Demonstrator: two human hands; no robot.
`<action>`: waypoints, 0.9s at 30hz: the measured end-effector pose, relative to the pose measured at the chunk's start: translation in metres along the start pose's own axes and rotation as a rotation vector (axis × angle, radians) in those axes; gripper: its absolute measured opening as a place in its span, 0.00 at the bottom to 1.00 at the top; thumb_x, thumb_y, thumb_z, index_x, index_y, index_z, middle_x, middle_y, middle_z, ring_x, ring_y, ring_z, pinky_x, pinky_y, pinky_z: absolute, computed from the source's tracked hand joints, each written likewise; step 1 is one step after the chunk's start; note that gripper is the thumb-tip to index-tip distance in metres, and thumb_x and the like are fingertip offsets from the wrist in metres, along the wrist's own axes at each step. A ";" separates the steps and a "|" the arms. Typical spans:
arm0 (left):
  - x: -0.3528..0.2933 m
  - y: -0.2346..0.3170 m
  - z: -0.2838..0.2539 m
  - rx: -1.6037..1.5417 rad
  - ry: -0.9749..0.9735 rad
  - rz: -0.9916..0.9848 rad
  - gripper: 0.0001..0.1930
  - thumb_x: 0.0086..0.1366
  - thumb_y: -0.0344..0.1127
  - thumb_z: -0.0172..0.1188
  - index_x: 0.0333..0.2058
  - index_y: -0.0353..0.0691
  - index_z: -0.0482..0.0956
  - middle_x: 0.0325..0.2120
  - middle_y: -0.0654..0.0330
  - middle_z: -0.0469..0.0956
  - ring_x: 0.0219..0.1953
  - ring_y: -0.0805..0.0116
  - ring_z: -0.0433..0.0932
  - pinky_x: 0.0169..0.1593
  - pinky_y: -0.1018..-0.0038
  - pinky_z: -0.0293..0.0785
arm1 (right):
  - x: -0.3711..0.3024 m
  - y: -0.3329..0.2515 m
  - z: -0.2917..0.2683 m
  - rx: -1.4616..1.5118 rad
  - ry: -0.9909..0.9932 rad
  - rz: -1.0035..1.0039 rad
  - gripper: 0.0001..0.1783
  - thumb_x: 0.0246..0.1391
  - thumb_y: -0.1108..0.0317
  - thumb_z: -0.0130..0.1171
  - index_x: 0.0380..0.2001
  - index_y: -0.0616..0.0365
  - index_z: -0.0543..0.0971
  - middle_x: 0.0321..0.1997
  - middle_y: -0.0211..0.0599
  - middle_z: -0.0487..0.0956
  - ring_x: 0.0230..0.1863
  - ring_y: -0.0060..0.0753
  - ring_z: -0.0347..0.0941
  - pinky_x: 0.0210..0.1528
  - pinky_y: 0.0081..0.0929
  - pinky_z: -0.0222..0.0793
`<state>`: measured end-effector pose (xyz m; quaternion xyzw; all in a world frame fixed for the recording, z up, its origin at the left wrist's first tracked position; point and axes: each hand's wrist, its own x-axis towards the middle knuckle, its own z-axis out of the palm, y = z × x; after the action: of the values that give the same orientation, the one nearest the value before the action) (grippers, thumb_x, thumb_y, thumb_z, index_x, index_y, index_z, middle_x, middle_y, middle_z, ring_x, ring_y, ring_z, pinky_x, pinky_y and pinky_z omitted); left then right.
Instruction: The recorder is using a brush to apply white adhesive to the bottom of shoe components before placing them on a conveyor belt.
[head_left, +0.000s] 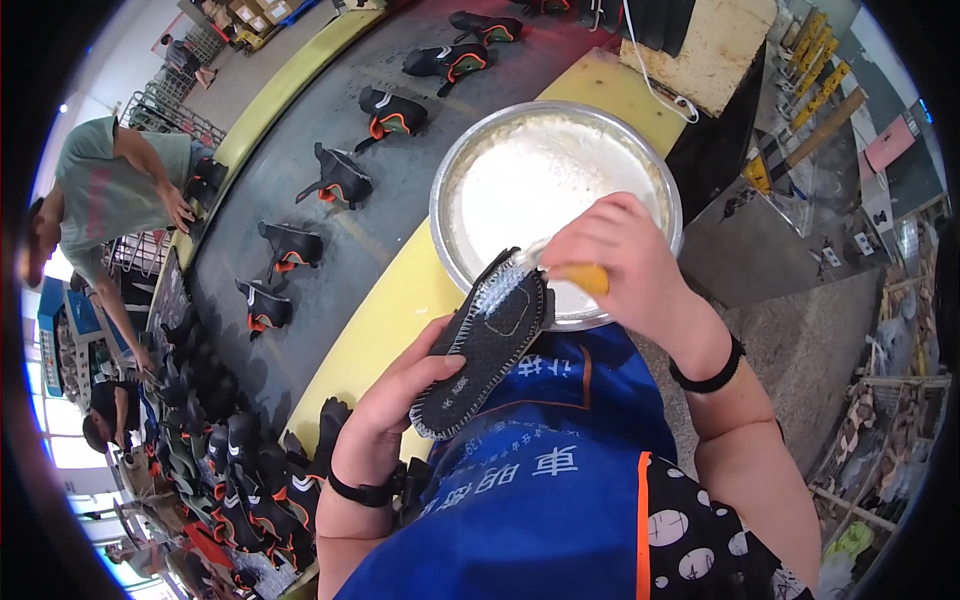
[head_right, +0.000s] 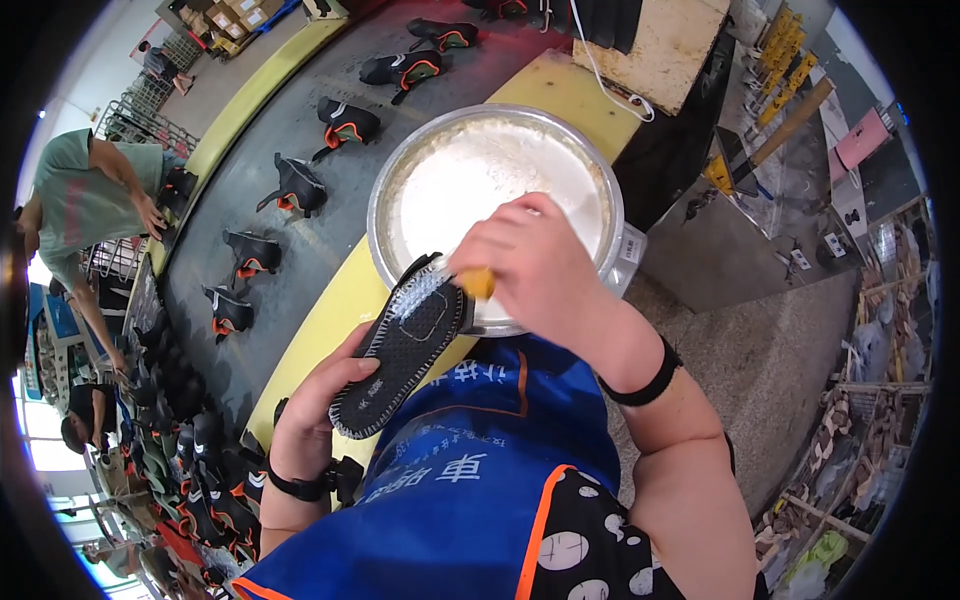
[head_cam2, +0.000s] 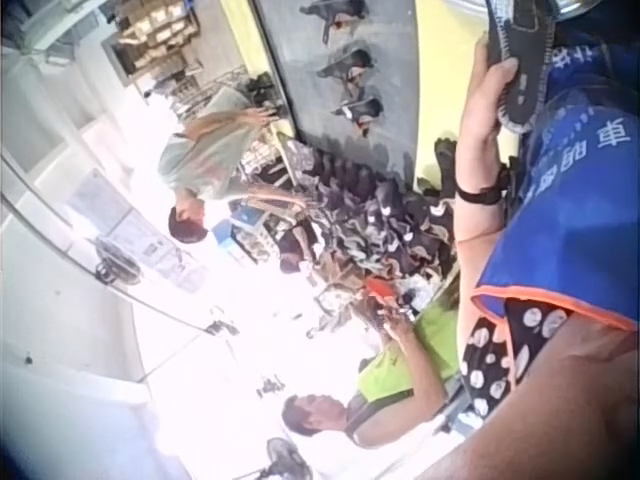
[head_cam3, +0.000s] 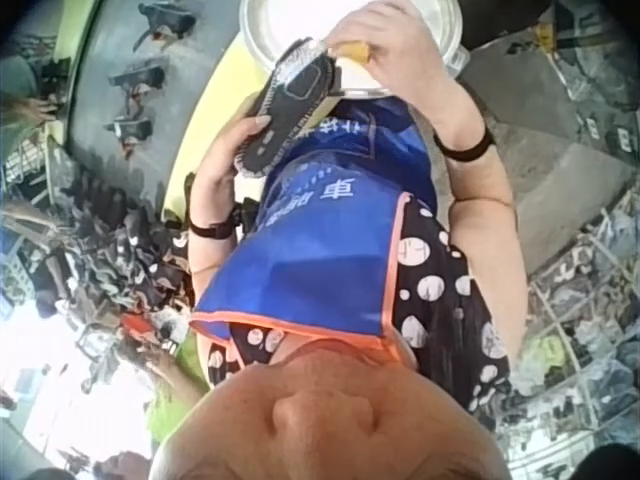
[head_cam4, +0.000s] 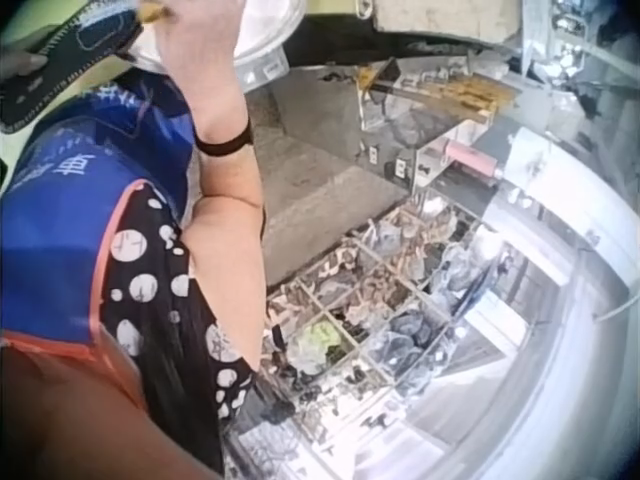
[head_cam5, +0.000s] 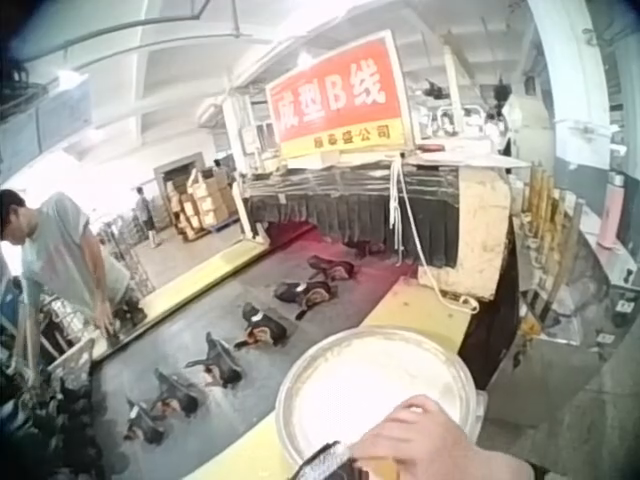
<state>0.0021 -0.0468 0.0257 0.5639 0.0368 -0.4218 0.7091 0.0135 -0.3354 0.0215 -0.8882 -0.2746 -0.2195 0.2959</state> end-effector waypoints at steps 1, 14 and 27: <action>-0.002 0.000 0.000 0.000 0.003 0.001 0.32 0.63 0.34 0.54 0.65 0.31 0.61 0.55 0.53 0.75 0.54 0.70 0.75 0.58 0.77 0.70 | -0.001 0.000 0.001 0.002 0.000 -0.002 0.08 0.47 0.69 0.66 0.33 0.46 0.82 0.34 0.21 0.81 0.41 0.27 0.76 0.57 0.33 0.61; -0.017 -0.001 0.007 -0.202 0.012 0.025 0.34 0.59 0.36 0.54 0.64 0.27 0.63 0.57 0.49 0.74 0.57 0.66 0.75 0.61 0.75 0.69 | -0.003 -0.015 0.013 0.271 0.221 0.243 0.08 0.48 0.73 0.70 0.30 0.58 0.80 0.29 0.35 0.80 0.31 0.34 0.77 0.34 0.27 0.72; 0.000 -0.044 -0.019 0.070 0.066 0.259 0.40 0.56 0.33 0.60 0.67 0.34 0.56 0.58 0.51 0.70 0.60 0.63 0.70 0.64 0.70 0.63 | 0.002 -0.037 0.024 0.300 0.283 0.499 0.08 0.55 0.73 0.65 0.27 0.60 0.75 0.20 0.32 0.76 0.19 0.22 0.74 0.23 0.20 0.67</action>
<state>-0.0180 -0.0320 -0.0153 0.6020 -0.0278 -0.3090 0.7357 -0.0023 -0.2946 0.0199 -0.8352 -0.0340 -0.2188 0.5033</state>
